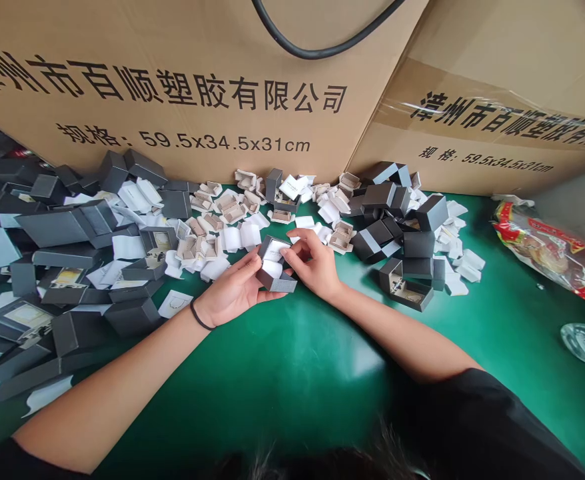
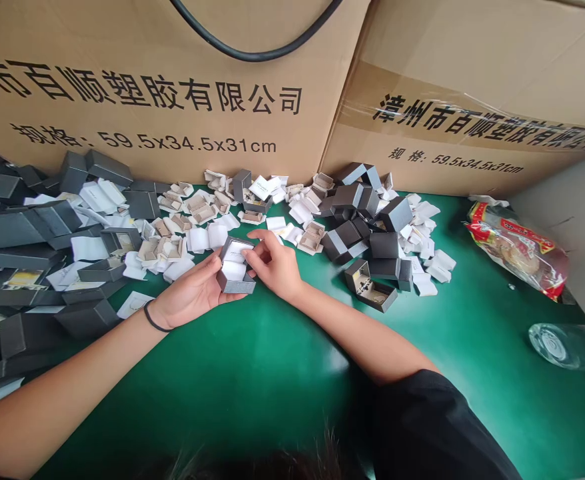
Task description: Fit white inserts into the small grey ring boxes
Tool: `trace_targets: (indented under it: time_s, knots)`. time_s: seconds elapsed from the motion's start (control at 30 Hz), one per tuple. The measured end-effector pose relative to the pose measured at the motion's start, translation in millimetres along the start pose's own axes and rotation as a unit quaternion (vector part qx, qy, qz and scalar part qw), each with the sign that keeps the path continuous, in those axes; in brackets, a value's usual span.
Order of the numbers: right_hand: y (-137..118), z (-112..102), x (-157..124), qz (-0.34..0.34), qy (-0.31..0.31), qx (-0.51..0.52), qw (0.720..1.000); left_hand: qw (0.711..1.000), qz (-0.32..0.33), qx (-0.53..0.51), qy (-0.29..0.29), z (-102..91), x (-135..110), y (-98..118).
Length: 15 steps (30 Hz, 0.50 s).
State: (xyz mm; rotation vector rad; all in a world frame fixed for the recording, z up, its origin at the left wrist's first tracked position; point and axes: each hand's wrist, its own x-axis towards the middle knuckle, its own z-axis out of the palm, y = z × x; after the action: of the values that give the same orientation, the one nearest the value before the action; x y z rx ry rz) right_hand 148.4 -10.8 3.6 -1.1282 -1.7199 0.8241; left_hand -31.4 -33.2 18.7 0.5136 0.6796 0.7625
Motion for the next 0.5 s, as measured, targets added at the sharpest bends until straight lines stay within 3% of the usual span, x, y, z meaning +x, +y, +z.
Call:
trace_targets:
  time_s: [0.1, 0.23, 0.5]
  knots:
    - [-0.2, -0.7, 2.4, 0.022, 0.016, -0.014, 1.000, 1.000, 0.000, 0.003, -0.009, 1.3, -0.4, 0.3]
    - [0.4, -2.6, 5.9, 0.041, -0.015, -0.022, 0.999, 0.999, -0.001, 0.019, -0.030, 1.6, -2.1, 1.2]
    - [-1.0, -0.4, 2.8, 0.026, -0.041, -0.053, 0.997, 0.997, 0.009, 0.067, -0.047, -1.9, -3.0, 1.7]
